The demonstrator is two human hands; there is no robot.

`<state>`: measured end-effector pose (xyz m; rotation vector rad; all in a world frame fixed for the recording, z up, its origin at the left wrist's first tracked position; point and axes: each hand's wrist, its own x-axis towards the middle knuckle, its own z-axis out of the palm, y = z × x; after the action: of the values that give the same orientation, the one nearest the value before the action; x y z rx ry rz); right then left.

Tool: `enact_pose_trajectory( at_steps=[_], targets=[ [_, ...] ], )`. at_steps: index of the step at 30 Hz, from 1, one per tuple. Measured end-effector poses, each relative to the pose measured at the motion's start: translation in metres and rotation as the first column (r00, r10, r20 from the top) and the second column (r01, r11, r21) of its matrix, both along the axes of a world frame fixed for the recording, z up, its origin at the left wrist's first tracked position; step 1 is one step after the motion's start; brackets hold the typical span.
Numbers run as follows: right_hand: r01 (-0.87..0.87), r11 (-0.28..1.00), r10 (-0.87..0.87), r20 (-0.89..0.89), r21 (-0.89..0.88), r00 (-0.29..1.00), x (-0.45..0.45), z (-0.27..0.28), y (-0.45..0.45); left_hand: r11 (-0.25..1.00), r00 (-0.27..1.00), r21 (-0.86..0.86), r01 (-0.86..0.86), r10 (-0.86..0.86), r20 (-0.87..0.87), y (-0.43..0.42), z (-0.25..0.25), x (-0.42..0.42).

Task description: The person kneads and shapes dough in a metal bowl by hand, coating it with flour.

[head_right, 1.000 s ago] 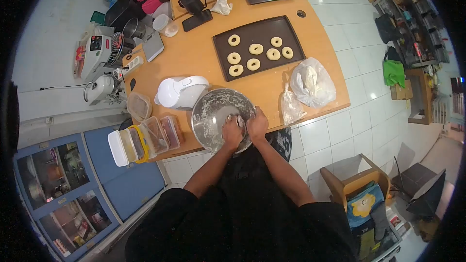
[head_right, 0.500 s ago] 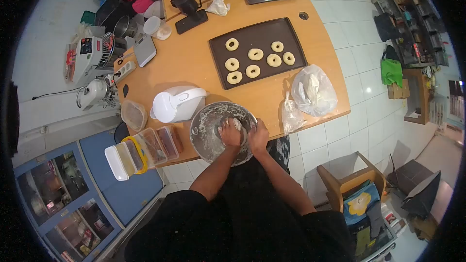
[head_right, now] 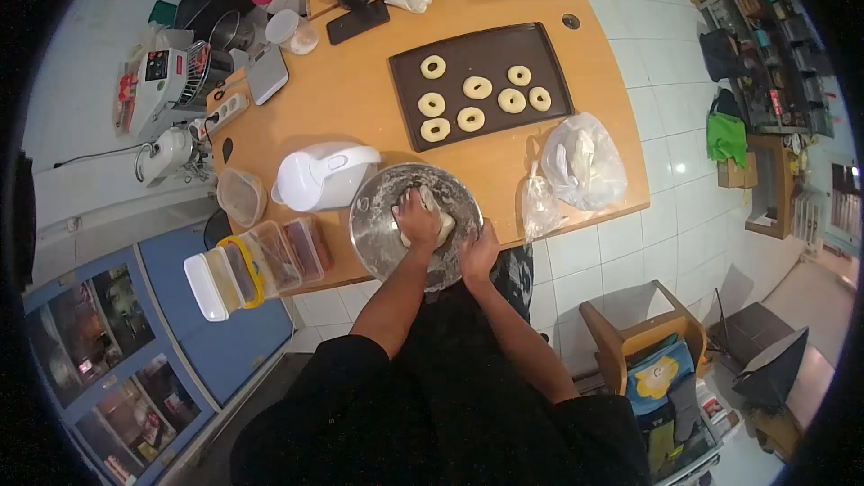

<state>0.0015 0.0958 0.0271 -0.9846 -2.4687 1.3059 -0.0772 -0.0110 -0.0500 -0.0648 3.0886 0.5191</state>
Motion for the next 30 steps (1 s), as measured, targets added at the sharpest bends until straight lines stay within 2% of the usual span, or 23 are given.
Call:
enact_pose_trajectory(
  at_steps=[3, 6, 7, 10, 13, 16, 17, 20, 21, 24, 25, 28, 30],
  targets=[
    [0.011, 1.000, -0.011, -0.021, 0.014, 1.000, -0.008, 0.002, -0.002, 0.991, 0.959, 0.110, -0.077, 0.104, -0.264, 0.001, -0.010, -0.009],
    [0.036, 0.999, -0.036, -0.059, -0.010, 0.998, -0.001, 0.005, -0.003, 0.864, 0.985, 0.488, -0.127, 0.167, -0.040, -0.007, -0.005, -0.011],
    [0.044, 0.999, -0.046, -0.082, -0.023, 0.996, -0.002, 0.004, -0.003, 0.809, 0.962, 0.527, -0.262, 0.264, 0.074, -0.004, -0.001, -0.012],
    [0.036, 0.999, -0.036, -0.091, -0.002, 0.995, 0.003, 0.007, 0.000, 0.807, 0.894, 0.537, -0.247, 0.404, -0.196, 0.004, 0.011, -0.018],
    [0.063, 0.996, -0.061, -0.030, 0.062, 0.998, 0.010, 0.001, 0.004, 0.855, 0.940, 0.435, -0.282, 0.336, -0.052, 0.004, 0.021, -0.010],
    [0.024, 0.998, -0.024, 0.003, -0.058, 1.000, 0.012, 0.008, 0.010, 0.970, 0.986, 0.176, -0.165, 0.165, 0.012, 0.001, 0.010, 0.007],
    [0.024, 0.999, -0.024, -0.019, -0.024, 1.000, 0.012, 0.006, 0.010, 0.977, 0.989, 0.201, -0.076, 0.099, -0.105, 0.002, 0.016, 0.012],
    [0.046, 0.997, -0.042, -0.049, 0.068, 0.998, 0.009, 0.005, 0.010, 0.974, 0.993, 0.221, -0.046, 0.020, 0.116, 0.005, 0.025, 0.021],
    [0.061, 0.994, -0.058, -0.038, 0.087, 0.998, 0.008, 0.008, 0.010, 0.992, 0.987, 0.130, 0.007, -0.028, 0.157, 0.003, 0.023, 0.027],
    [0.012, 0.999, -0.014, 0.040, 0.048, 0.999, 0.008, 0.008, 0.013, 0.991, 0.983, 0.095, 0.091, -0.105, 0.150, 0.000, 0.017, 0.045],
    [-0.016, 1.000, 0.014, 0.073, 0.019, 0.997, 0.009, 0.007, 0.015, 0.991, 0.971, 0.109, 0.081, -0.103, 0.217, -0.003, 0.013, 0.044],
    [0.008, 0.991, -0.011, 0.020, 0.131, 1.000, 0.013, 0.004, 0.012, 0.991, 0.946, 0.100, 0.089, -0.115, 0.303, -0.002, 0.028, 0.044],
    [0.001, 0.997, -0.004, 0.042, 0.078, 0.999, 0.012, 0.004, 0.014, 0.989, 0.948, 0.076, 0.129, -0.145, 0.284, -0.004, 0.028, 0.048]
  ],
)
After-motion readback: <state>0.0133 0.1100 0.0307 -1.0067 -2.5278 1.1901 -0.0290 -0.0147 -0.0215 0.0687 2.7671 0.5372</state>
